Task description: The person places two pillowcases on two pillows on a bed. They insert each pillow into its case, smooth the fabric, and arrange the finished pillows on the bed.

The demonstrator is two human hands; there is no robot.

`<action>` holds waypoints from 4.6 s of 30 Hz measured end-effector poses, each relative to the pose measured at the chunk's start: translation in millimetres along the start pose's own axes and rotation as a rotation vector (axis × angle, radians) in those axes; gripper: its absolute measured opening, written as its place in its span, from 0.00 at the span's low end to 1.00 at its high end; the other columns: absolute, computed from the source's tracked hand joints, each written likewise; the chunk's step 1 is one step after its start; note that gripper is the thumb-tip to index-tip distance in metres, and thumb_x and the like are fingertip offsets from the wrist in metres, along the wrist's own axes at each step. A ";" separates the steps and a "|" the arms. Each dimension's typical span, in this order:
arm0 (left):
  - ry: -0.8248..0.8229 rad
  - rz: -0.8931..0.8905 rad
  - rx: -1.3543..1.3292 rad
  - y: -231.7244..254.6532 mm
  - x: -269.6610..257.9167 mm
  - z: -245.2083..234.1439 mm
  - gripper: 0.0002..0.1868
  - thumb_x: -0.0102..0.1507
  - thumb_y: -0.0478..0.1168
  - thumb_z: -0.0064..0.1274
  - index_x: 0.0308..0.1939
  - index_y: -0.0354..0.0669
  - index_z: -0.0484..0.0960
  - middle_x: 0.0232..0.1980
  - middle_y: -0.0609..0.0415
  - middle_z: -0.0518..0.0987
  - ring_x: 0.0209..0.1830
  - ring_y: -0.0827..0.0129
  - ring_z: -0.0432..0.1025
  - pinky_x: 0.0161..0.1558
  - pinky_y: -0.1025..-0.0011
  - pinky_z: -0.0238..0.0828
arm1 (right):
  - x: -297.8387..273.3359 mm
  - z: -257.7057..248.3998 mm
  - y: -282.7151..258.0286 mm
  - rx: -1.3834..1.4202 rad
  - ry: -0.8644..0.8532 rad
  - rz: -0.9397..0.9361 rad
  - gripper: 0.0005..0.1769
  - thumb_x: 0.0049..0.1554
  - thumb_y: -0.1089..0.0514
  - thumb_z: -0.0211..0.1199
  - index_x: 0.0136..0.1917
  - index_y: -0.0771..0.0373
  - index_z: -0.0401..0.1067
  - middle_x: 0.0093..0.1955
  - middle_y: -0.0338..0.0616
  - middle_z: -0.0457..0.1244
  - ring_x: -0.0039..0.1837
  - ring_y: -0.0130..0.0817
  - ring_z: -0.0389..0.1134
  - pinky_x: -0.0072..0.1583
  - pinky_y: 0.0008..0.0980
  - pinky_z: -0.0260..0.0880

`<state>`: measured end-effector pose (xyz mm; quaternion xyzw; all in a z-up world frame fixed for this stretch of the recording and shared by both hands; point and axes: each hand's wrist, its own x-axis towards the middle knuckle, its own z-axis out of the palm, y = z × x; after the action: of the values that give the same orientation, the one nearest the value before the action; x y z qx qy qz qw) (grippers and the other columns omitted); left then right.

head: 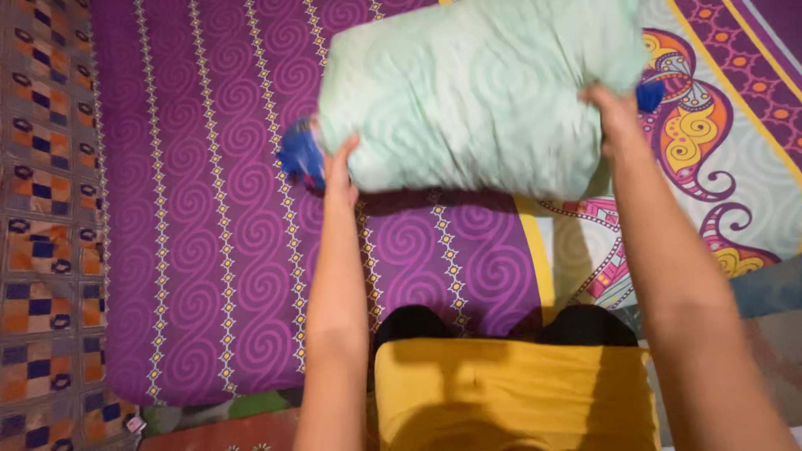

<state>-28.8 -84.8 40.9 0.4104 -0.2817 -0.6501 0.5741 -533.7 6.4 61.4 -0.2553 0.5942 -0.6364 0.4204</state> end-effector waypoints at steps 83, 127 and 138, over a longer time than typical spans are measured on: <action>0.049 0.411 1.702 -127.6 -255.3 -77.1 0.44 0.63 0.58 0.55 0.78 0.43 0.59 0.82 0.35 0.50 0.82 0.40 0.43 0.69 0.32 0.33 | -145.0 -101.2 142.7 -1.375 0.254 -0.322 0.34 0.67 0.34 0.55 0.77 0.57 0.64 0.78 0.58 0.56 0.78 0.56 0.52 0.68 0.77 0.45; -0.340 0.538 1.107 35.2 -316.4 -120.7 0.26 0.51 0.26 0.57 0.54 0.40 0.73 0.63 0.43 0.75 0.66 0.54 0.69 0.67 0.56 0.66 | -209.3 -223.0 164.6 -0.671 -0.227 -0.227 0.19 0.66 0.61 0.55 0.69 0.66 0.69 0.68 0.47 0.65 0.67 0.38 0.65 0.69 0.38 0.65; -0.710 0.773 1.380 -32.2 -280.6 -1.9 0.07 0.60 0.32 0.58 0.42 0.37 0.79 0.44 0.44 0.79 0.48 0.48 0.73 0.54 0.55 0.69 | -298.9 -178.5 135.6 -1.089 -0.032 -0.601 0.33 0.48 0.46 0.74 0.57 0.72 0.71 0.53 0.62 0.65 0.55 0.58 0.68 0.54 0.46 0.68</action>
<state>-42.7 195.6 71.9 0.3152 -0.8954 -0.1831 0.2555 -495.3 361.8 -47.2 -0.5987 0.7293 -0.3285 0.0409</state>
